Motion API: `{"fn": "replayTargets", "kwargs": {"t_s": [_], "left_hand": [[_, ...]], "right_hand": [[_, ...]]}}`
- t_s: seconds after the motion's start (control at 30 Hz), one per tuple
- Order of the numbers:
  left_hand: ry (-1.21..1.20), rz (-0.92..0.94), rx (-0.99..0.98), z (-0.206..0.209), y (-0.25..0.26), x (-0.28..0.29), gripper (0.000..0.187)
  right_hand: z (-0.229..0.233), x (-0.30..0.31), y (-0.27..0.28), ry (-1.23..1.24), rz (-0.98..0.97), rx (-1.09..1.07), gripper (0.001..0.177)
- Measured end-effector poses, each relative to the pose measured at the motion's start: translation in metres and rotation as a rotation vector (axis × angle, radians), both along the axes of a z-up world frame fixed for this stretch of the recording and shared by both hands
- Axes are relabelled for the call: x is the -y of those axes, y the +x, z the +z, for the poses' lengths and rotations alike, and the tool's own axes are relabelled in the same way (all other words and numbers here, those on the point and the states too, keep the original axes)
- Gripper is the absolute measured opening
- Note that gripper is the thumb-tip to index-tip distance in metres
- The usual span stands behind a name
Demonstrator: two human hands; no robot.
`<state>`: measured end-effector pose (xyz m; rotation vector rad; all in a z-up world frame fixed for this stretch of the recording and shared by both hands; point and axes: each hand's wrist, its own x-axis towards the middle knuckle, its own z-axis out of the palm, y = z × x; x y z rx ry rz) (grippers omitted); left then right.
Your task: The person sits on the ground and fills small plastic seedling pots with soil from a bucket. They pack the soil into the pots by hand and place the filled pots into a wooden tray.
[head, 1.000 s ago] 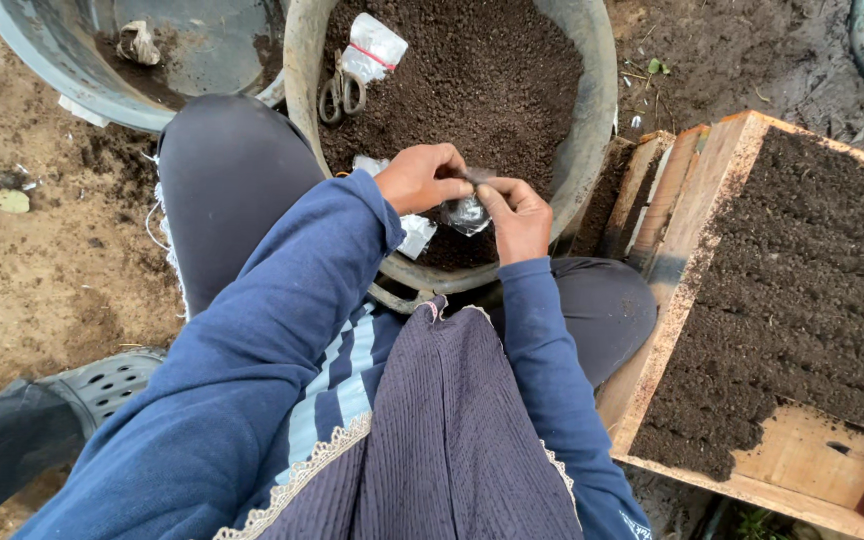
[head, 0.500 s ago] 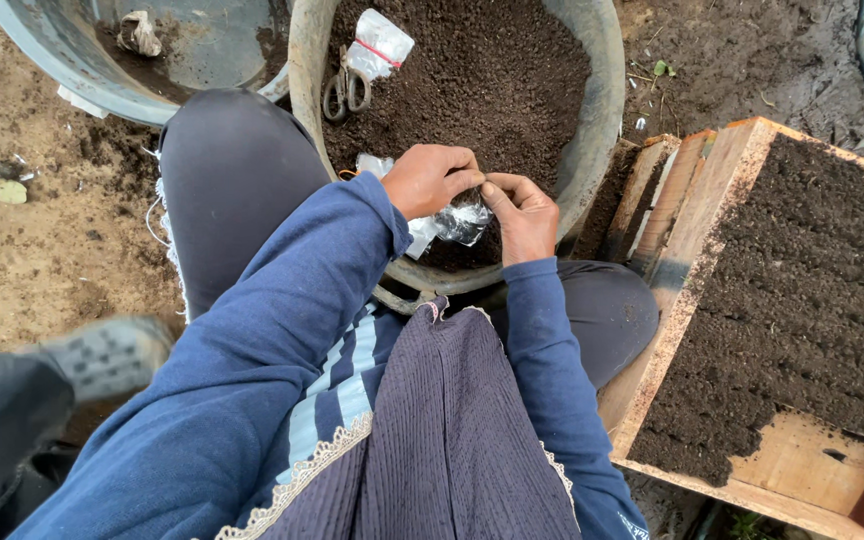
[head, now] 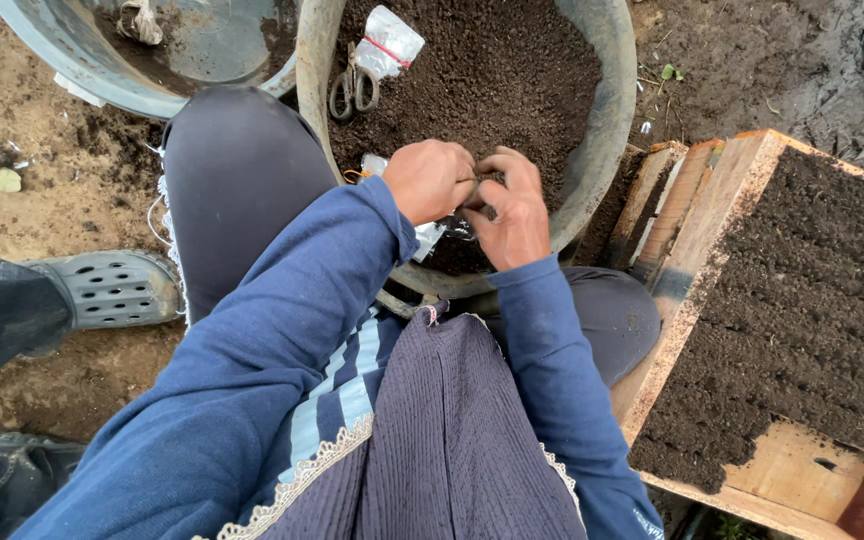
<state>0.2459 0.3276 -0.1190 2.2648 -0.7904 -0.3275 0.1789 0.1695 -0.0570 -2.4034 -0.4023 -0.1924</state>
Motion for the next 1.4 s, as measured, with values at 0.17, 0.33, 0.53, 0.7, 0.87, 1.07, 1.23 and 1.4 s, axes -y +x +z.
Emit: {"fn": "replayTargets", "kwargs": {"t_s": [0.17,0.33,0.53,0.7,0.87,1.07,1.23,1.4], "left_hand": [[0.114,0.112,0.016,0.005,0.006,-0.008,0.021],[-0.133,0.17,-0.148,0.039,0.018,-0.011,0.027],[-0.106,0.168,-0.166,0.019,0.019,0.005,0.018],[-0.176,0.081,-0.253,0.024,0.008,0.015,0.014],[-0.204,0.02,-0.239,0.014,0.009,0.014,0.015],[-0.185,0.021,-0.315,0.023,0.012,0.008,0.019],[-0.169,0.038,-0.335,0.022,0.012,0.009,0.021],[-0.412,0.099,-0.489,0.041,0.009,0.006,0.024]], "right_hand": [[-0.019,0.033,0.054,0.085,-0.058,-0.273,0.012],[-0.076,0.024,0.077,-0.362,-0.131,-0.312,0.06],[-0.082,0.045,0.058,-0.273,-0.282,-0.591,0.041],[-0.005,0.018,0.053,1.287,-0.732,-0.44,0.033],[0.018,-0.011,0.052,1.293,-0.746,-0.39,0.033],[0.021,-0.023,0.047,1.021,-0.655,-0.302,0.029],[0.051,-0.03,0.027,0.693,-0.604,-0.372,0.024],[-0.016,0.017,0.008,-0.34,-0.095,-0.095,0.025]]}}
